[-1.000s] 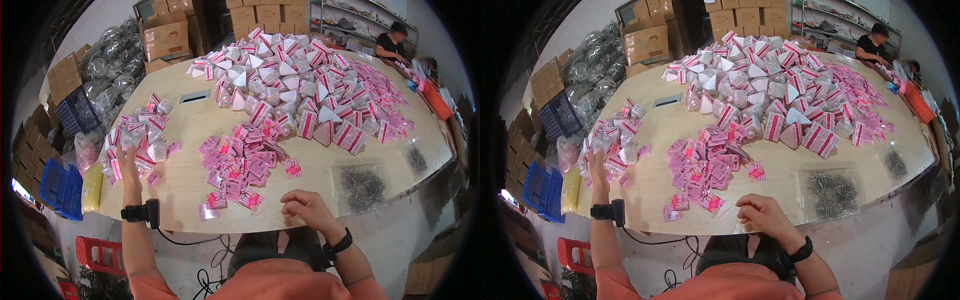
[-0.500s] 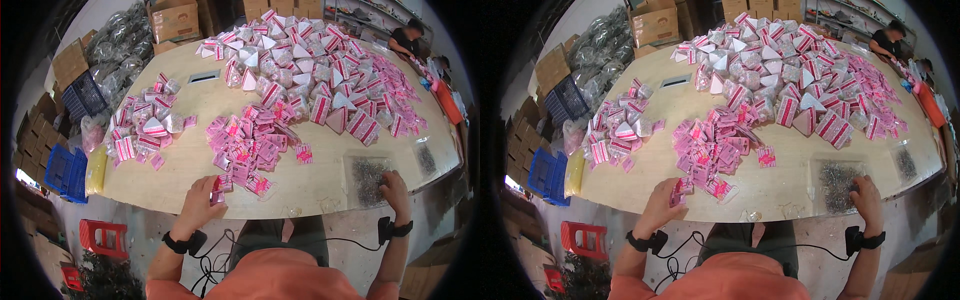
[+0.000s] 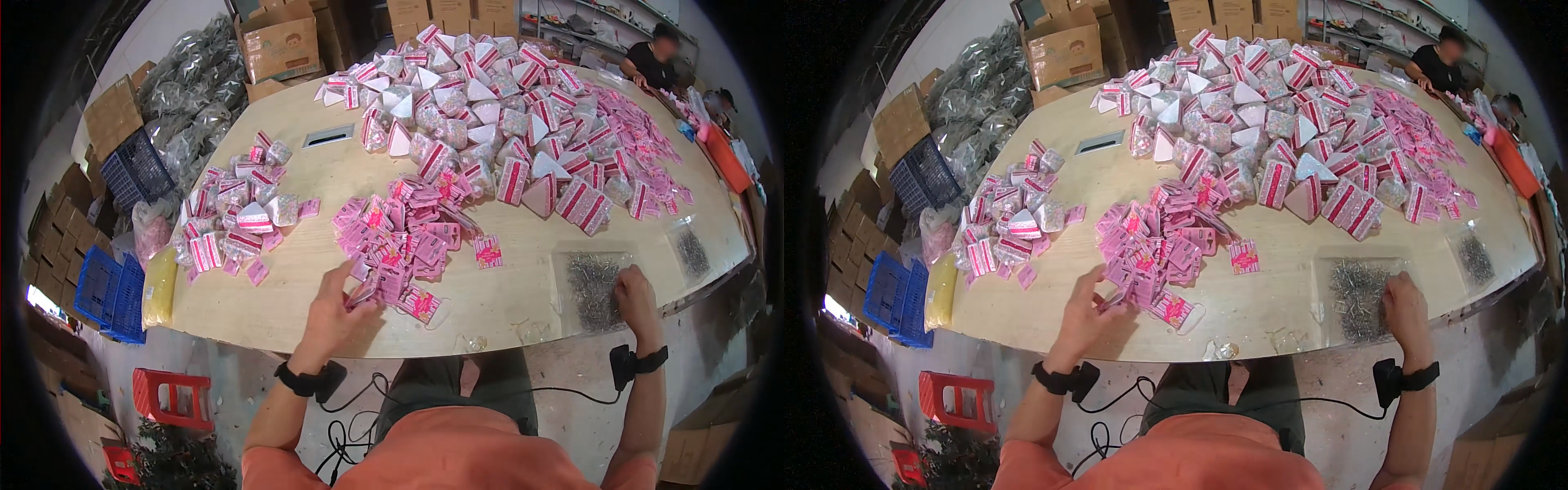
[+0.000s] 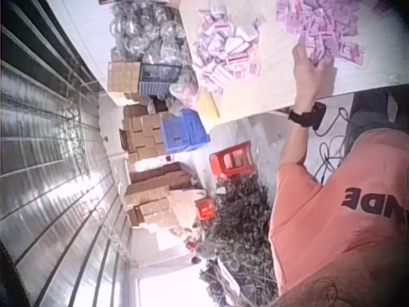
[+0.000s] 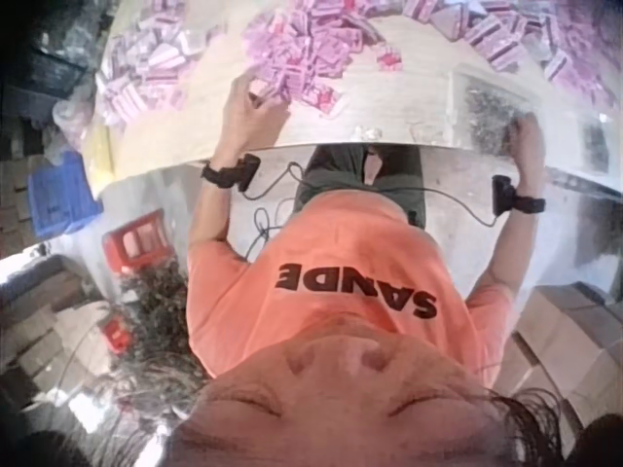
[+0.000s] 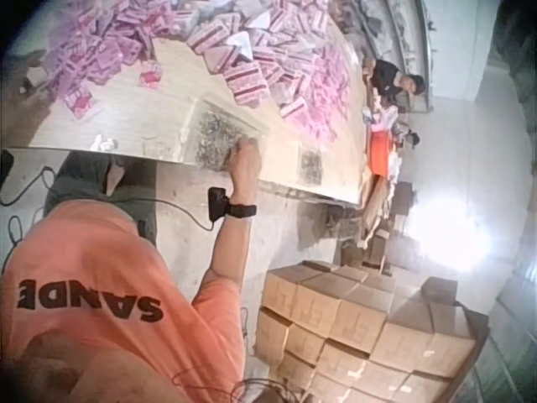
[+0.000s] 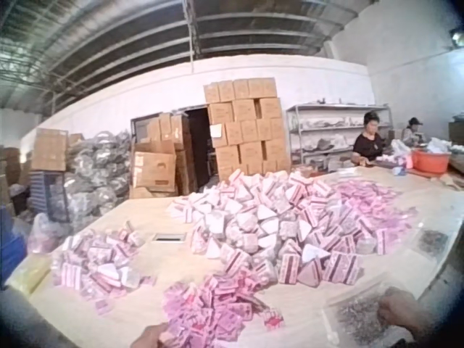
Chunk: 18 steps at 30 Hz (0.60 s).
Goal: The person repeatedly picks small triangular packages containing colorful beads, inserts a metal pin into each one, and places the finished items on the table. The process is performed one at a time in a repetitive assembly loop.
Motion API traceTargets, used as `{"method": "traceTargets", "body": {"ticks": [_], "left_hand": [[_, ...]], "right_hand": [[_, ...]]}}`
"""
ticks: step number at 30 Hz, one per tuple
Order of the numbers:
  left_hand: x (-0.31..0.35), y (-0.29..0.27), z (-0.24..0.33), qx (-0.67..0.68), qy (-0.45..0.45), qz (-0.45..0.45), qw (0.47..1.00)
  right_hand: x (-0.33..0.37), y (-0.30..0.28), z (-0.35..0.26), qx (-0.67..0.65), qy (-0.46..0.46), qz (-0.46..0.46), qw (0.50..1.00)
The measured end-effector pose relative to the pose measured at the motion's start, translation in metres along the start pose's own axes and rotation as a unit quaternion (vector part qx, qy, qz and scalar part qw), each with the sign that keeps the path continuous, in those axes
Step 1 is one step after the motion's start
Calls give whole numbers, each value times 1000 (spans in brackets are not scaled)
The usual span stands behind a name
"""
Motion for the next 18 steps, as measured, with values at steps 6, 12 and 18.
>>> {"method": "traceTargets", "body": {"ticks": [6,12,18], "left_hand": [[-19,-27,-7,330,-119,15,936],[-18,-18,14,577,-209,-18,789],[-26,2,24,656,-204,-51,724]], "right_hand": [[-13,-24,-10,-88,31,34,995],[-15,-18,-8,-137,19,73,988],[-8,-20,-10,-227,97,23,969]]}}
Point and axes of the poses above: each hand's wrist, its own x-axis away from the middle knuckle, its own y-axis out of the palm, z = x × y, the point moved 1 cm from there along -x, towards the middle knuckle
